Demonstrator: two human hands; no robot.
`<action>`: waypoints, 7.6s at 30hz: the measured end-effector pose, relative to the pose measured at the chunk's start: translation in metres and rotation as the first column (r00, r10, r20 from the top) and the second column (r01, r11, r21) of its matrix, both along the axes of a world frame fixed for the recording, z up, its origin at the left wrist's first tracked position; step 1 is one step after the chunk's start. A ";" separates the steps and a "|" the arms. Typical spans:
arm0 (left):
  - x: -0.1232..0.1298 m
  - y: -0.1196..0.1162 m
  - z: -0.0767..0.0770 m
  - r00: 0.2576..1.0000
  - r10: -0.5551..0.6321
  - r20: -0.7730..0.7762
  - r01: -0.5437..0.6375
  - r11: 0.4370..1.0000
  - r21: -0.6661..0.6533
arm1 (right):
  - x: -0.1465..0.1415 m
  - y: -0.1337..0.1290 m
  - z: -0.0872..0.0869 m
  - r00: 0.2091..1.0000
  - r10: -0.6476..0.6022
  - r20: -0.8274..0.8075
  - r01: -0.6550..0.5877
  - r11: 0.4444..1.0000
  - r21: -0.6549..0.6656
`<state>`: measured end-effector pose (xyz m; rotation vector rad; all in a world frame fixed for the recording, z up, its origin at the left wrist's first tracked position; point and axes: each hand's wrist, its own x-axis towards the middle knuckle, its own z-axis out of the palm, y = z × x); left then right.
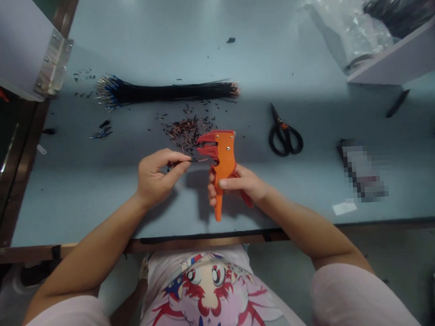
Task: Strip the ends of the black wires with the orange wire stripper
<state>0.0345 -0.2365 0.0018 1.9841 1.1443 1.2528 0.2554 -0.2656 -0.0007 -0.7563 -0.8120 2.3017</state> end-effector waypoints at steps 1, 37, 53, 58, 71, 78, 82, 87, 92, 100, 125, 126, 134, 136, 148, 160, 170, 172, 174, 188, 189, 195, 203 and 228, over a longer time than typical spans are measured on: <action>0.002 -0.001 0.000 1.000 -0.020 0.007 0.020 1.000 -0.023 | -0.001 -0.001 0.000 1.000 0.007 0.015 -0.007 1.000 -0.006; 0.011 -0.005 -0.010 0.987 -0.005 0.160 0.043 0.972 -0.233 | 0.000 -0.003 0.004 0.998 -0.042 -0.050 0.040 0.998 -0.042; 0.005 0.002 -0.006 0.990 0.086 0.112 -0.085 0.996 -0.019 | -0.003 -0.006 0.009 0.990 0.039 0.136 -0.050 0.995 0.081; 0.004 0.002 -0.003 0.991 0.077 0.110 -0.079 0.997 0.013 | -0.003 -0.005 0.008 0.987 0.042 0.158 -0.062 0.990 0.127; 0.004 0.000 -0.002 0.995 0.070 0.066 -0.069 0.998 -0.012 | -0.005 -0.007 0.009 0.978 0.008 0.210 -0.044 0.985 0.166; 0.005 -0.001 0.003 0.995 0.084 0.053 -0.082 0.996 -0.035 | -0.006 -0.009 0.010 0.969 0.004 0.246 -0.053 0.980 0.193; 0.005 -0.003 0.006 0.995 0.091 0.040 -0.087 0.991 -0.099 | -0.006 -0.011 0.009 0.966 -0.002 0.259 -0.051 0.978 0.200; 0.004 -0.005 0.006 0.993 0.122 -0.008 -0.122 0.990 -0.074 | -0.008 -0.012 0.011 0.966 -0.017 0.258 -0.034 0.980 0.194; 0.008 -0.006 0.005 0.990 0.142 -0.017 -0.143 0.986 -0.083 | -0.015 -0.016 0.011 0.973 -0.079 0.218 0.049 0.989 0.143; -0.010 0.018 -0.004 0.930 0.355 0.094 -0.337 0.926 -0.169 | 0.014 0.013 0.033 0.865 -0.458 0.204 0.454 0.888 0.067; -0.006 0.015 -0.005 0.960 0.256 0.118 -0.234 0.957 -0.174 | 0.003 0.004 0.014 0.814 -0.351 0.462 0.111 0.876 0.470; -0.006 0.015 -0.005 0.960 0.254 0.118 -0.232 0.957 -0.177 | 0.004 0.005 0.015 0.818 -0.355 0.453 0.126 0.879 0.460; -0.003 0.013 -0.006 0.957 0.251 0.143 -0.222 0.956 -0.195 | 0.013 0.008 0.019 0.991 0.090 0.099 -0.080 0.992 -0.101; -0.003 0.013 -0.006 0.956 0.253 0.147 -0.222 0.955 -0.199 | 0.012 0.008 0.014 0.990 0.038 0.138 -0.038 0.999 0.000; -0.005 0.011 -0.002 0.968 0.180 0.176 -0.146 0.971 -0.189 | 0.008 0.004 0.010 0.971 -0.085 0.222 0.002 0.936 0.351; 0.017 -0.010 -0.005 0.979 -0.061 0.194 0.155 0.841 -0.519 | -0.004 0.010 -0.013 0.986 -0.154 -0.063 0.130 0.949 -0.286; 0.021 -0.012 -0.013 0.938 -0.010 0.346 0.225 0.776 -0.589 | -0.005 0.000 -0.006 0.990 -0.026 -0.135 -0.004 0.976 -0.219; 0.020 -0.012 -0.013 0.933 -0.016 0.359 0.239 0.772 -0.589 | -0.005 -0.002 -0.006 0.991 -0.006 -0.133 -0.021 0.979 -0.202; 0.020 -0.012 -0.013 0.944 -0.035 0.327 0.227 0.786 -0.574 | -0.006 -0.005 -0.005 0.992 0.014 -0.124 -0.037 0.983 -0.182; 0.021 -0.012 -0.009 0.948 -0.136 0.288 0.275 0.803 -0.528 | -0.007 -0.010 0.001 0.997 0.053 -0.052 -0.057 0.994 -0.092; 0.021 -0.012 -0.009 0.948 -0.137 0.287 0.276 0.803 -0.528 | -0.007 -0.010 0.001 0.997 0.049 -0.051 -0.054 0.995 -0.088; 0.021 -0.013 -0.009 0.941 -0.147 0.306 0.294 0.803 -0.518 | -0.009 -0.012 0.004 0.995 0.085 -0.043 -0.086 0.996 -0.032; 0.020 -0.014 -0.013 0.926 -0.179 0.332 0.338 0.785 -0.520 | -0.012 -0.014 0.006 0.995 0.100 0.003 -0.100 0.993 0.063; 0.022 -0.014 -0.011 0.932 -0.158 0.328 0.320 0.782 -0.534 | -0.007 -0.014 0.000 0.976 0.113 -0.185 -0.131 0.987 -0.089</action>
